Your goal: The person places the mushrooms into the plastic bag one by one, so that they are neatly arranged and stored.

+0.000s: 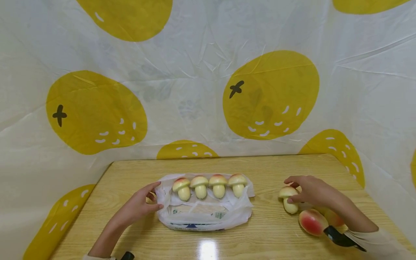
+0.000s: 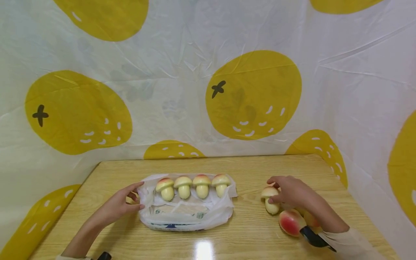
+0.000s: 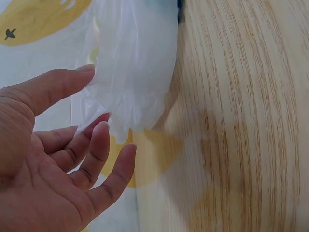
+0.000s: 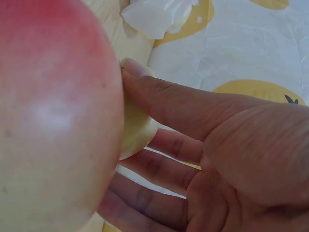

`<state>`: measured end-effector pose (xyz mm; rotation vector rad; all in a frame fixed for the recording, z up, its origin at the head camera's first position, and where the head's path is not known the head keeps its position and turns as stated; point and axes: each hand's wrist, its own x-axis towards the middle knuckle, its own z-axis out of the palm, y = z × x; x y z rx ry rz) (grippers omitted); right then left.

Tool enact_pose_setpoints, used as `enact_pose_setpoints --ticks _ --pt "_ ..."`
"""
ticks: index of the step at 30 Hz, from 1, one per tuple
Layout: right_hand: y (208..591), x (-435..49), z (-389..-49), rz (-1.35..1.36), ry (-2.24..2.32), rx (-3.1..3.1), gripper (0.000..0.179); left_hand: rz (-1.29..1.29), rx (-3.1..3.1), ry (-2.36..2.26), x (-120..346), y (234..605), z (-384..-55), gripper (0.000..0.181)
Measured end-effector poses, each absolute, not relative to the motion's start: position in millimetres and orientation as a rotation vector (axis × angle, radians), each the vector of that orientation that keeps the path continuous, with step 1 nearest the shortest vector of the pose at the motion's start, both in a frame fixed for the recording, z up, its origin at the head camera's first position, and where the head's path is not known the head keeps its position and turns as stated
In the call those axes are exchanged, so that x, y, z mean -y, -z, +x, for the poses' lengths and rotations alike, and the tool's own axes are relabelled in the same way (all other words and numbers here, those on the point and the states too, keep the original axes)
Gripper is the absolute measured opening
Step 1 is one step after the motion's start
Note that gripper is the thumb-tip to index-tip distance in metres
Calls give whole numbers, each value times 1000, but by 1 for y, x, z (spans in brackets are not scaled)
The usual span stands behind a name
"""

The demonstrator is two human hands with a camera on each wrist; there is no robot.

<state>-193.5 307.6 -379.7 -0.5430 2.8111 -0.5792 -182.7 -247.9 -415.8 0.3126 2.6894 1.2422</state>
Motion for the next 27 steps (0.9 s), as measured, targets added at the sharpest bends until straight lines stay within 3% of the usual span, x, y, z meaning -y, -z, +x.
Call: enact_pose_setpoints --ticks 8,18,27 --pt "385 -309 -195 -607 713 -2737 53 309 -2679 -1257 247 415 -183 81" --pt "383 -305 -194 -536 800 -2626 61 297 -2675 -1250 247 415 -183 81" --pt "386 -306 -194 -541 817 -2661 52 319 -2673 -1257 248 415 -184 80"
